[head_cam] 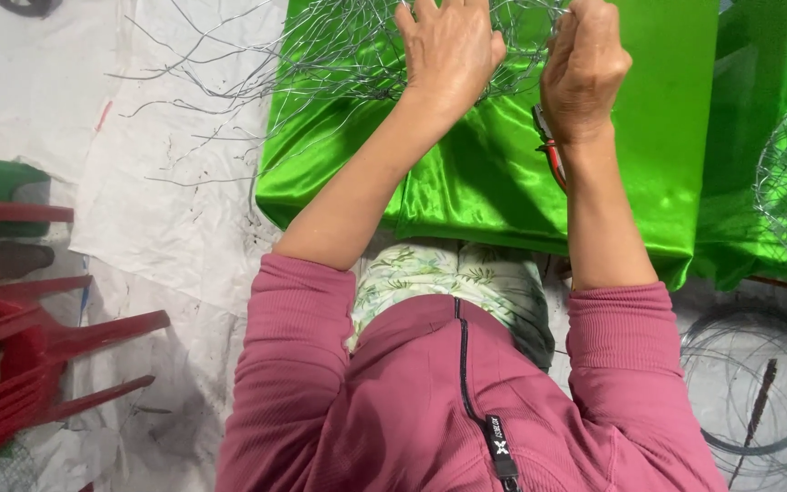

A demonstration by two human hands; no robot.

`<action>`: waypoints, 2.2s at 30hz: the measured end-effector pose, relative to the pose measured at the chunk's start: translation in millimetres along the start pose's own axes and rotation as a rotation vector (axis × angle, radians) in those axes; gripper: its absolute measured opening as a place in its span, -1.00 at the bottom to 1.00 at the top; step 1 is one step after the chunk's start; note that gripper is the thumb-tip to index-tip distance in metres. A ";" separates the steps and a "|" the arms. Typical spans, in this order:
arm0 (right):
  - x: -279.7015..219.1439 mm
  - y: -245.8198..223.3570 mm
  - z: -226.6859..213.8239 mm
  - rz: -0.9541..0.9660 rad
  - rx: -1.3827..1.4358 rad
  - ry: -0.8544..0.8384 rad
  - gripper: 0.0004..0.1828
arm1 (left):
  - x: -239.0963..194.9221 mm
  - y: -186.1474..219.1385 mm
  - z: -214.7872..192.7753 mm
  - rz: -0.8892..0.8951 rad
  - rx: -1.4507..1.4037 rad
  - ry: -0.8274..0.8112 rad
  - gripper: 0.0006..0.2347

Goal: Assembling a spherical wire frame by cutting and twisting metal wires using pliers.

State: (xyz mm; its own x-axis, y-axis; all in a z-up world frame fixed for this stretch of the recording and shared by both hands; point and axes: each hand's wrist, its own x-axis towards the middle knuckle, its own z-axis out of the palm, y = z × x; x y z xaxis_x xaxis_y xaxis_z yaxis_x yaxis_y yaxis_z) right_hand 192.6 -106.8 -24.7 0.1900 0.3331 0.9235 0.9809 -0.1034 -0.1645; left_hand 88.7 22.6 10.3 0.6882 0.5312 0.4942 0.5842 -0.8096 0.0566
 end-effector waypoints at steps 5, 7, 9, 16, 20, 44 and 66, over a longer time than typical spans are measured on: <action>11.0 -4.7 -4.7 -0.008 0.000 0.015 -0.77 | 1.1 0.4 -3.2 0.001 -0.027 -0.051 -0.65; 13.0 -3.7 -3.8 -0.016 0.015 0.019 -0.74 | 2.3 -0.2 -5.1 0.002 -0.044 -0.057 -0.66; 11.8 0.5 -2.6 -0.021 -0.054 0.040 -0.72 | 2.7 0.1 -4.3 0.000 -0.071 -0.050 -0.67; 3.7 1.2 10.7 0.000 -0.025 0.081 -0.69 | 0.8 -4.3 -9.6 -0.003 -0.057 -0.091 -0.60; -15.0 7.4 18.7 -0.064 0.056 0.132 -0.82 | 1.7 -7.7 -16.6 0.000 -0.131 -0.166 -0.70; -26.0 -40.6 -26.0 0.056 0.160 -0.256 -0.73 | -22.5 -18.0 -18.8 -0.017 -0.235 0.038 -0.47; -36.3 -26.2 -16.8 0.294 0.028 -0.282 -0.81 | -45.1 -13.1 -13.1 0.193 -0.215 0.262 -0.60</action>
State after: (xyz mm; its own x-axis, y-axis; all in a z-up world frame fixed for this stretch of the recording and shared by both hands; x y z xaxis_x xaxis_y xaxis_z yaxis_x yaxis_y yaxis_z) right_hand 159.3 -131.9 -48.1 0.4621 0.5374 0.7055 0.8833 -0.2080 -0.4201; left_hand 44.3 6.0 -1.4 0.6272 0.3044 0.7170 0.3323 -0.9371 0.1072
